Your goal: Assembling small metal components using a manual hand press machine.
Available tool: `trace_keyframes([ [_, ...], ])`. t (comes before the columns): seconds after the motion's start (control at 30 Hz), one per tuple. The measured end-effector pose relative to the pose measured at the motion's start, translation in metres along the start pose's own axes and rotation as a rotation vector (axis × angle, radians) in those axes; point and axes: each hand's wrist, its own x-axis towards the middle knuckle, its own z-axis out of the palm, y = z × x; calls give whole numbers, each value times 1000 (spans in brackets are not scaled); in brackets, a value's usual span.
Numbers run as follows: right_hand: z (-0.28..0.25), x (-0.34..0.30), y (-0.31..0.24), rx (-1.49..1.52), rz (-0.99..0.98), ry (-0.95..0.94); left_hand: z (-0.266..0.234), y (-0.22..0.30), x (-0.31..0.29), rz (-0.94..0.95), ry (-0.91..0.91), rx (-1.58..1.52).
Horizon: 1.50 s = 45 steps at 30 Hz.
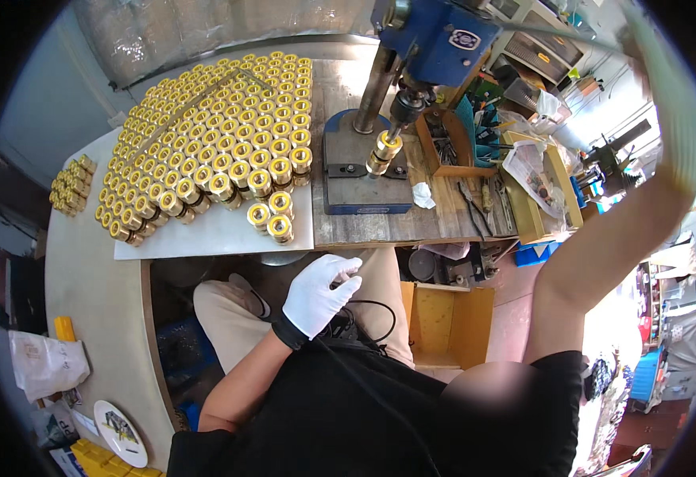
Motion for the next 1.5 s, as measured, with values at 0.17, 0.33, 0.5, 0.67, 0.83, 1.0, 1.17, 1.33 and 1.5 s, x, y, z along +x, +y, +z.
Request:
trace_keyframes([
  [0.17, 26, -219, -72, 34, 50, -315, -5, 31, 24, 239, -148, 238],
  [0.33, 52, -213, -96, 206, 204, -576, 44, 128, 113, 868, -120, 142],
  [0.5, 92, -221, -77, 351, 142, -455, 101, 211, 159, 1122, 3, 248],
  [0.67, 110, -225, -98, 328, 226, -554, 114, 155, 187, 1141, 36, 312],
  [0.83, 103, -219, -107, 258, 320, -582, 101, 164, 162, 1048, -165, 336],
  [1.0, 106, -257, -97, 848, 534, -50, 48, 105, 89, 908, -279, 171],
  [1.17, 51, -207, -53, 593, 2, 286, -50, 33, 10, 395, -30, 137],
  [1.33, 39, -85, -73, 1052, 13, 207, -99, -10, -52, 41, 220, 142],
  [1.5, 119, -132, -52, 515, -109, -204, -116, -43, -104, -61, 453, -159],
])
